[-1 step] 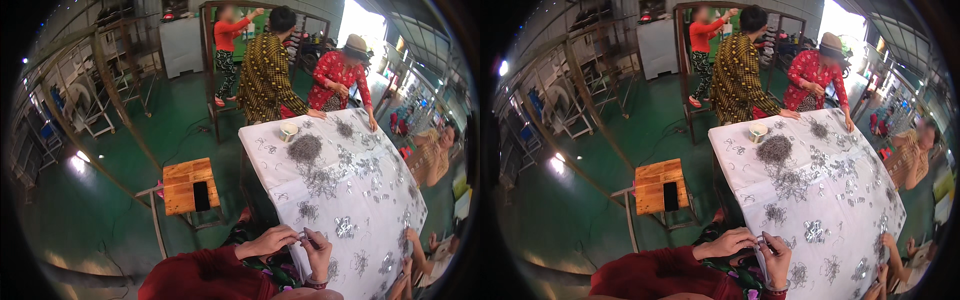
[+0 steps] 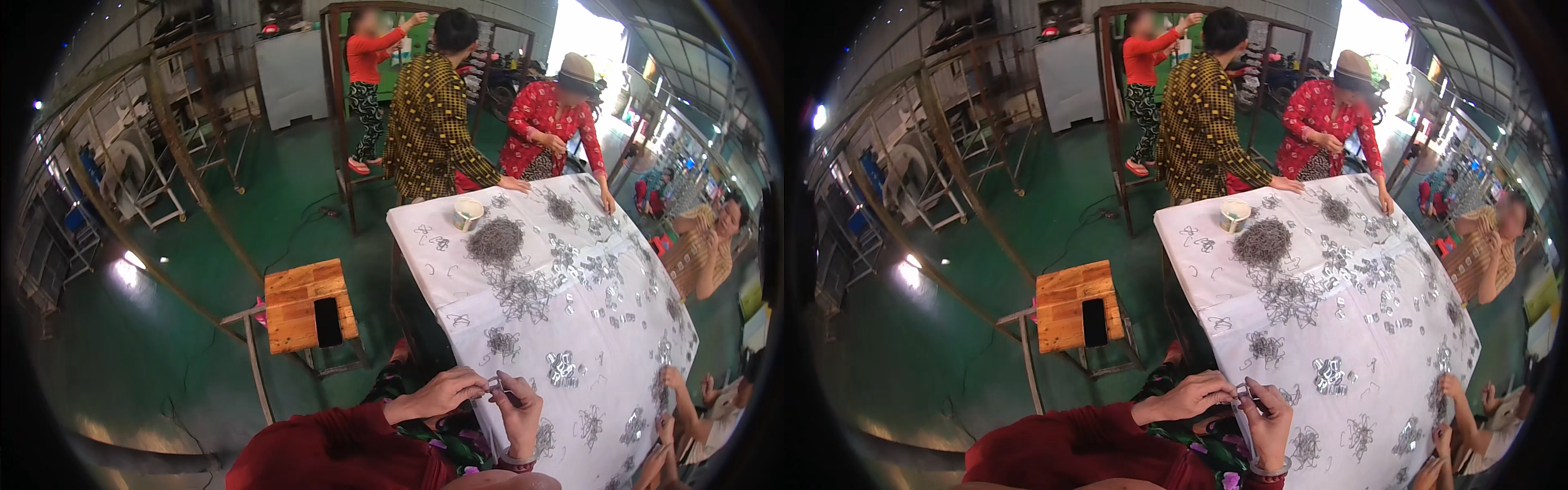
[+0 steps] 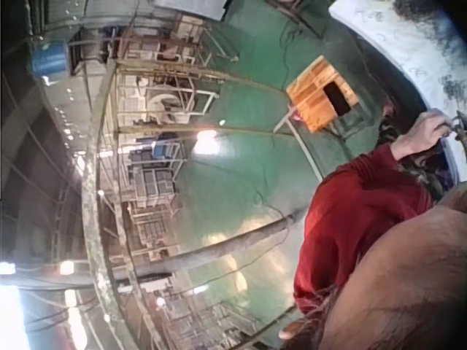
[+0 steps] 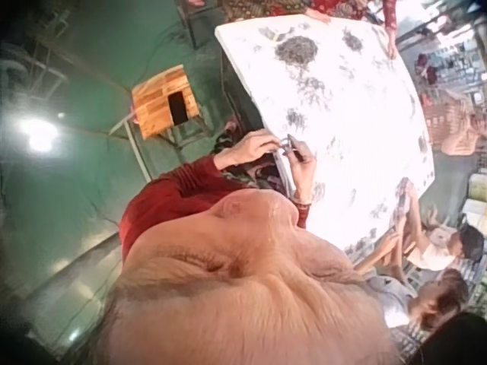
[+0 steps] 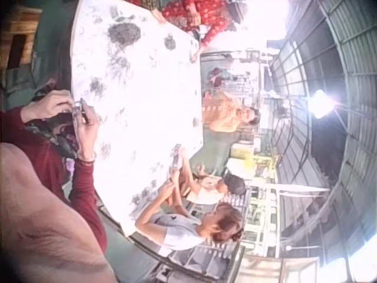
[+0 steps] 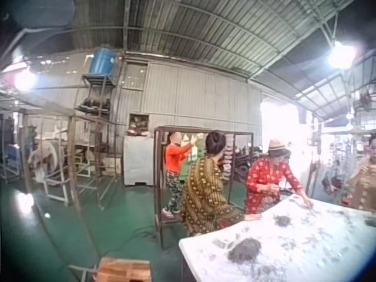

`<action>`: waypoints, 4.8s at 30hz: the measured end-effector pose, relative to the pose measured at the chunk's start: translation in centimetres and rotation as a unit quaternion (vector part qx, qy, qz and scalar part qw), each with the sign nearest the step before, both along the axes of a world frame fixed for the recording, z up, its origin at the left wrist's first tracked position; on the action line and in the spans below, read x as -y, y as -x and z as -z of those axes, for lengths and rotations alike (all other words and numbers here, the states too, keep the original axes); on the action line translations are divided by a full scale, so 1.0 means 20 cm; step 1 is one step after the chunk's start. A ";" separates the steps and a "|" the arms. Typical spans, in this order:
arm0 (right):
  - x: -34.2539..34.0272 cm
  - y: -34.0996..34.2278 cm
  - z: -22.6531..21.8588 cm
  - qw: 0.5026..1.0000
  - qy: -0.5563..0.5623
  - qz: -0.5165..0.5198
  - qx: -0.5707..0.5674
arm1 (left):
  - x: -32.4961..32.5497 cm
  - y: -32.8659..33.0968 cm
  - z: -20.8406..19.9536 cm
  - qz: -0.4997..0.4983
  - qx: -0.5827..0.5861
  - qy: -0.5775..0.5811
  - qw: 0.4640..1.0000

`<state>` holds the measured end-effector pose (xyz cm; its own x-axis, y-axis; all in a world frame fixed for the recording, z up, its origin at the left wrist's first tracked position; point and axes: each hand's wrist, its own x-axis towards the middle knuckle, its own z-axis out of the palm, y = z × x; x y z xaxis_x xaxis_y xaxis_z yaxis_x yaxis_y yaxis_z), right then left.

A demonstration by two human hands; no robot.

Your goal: The person sits at a table and repeatedly picks up small metal clips and wire pieces, then fastens them together by hand. They place the assembled units on the table and continue the process with other pieces.

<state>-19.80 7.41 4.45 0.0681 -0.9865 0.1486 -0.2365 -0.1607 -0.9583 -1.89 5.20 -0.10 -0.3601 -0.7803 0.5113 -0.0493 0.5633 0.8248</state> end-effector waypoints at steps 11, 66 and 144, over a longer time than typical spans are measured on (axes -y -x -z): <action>-0.01 -0.06 0.03 0.986 -0.008 0.070 0.154 | 0.03 0.02 0.04 -0.028 0.068 0.017 0.997; -0.02 -0.12 0.26 0.958 -0.086 0.114 0.250 | 0.48 0.08 -0.16 0.103 0.049 -0.231 0.966; 0.01 -0.04 0.20 0.944 -0.088 0.051 0.314 | 1.01 0.20 0.27 -0.123 0.256 -0.123 0.951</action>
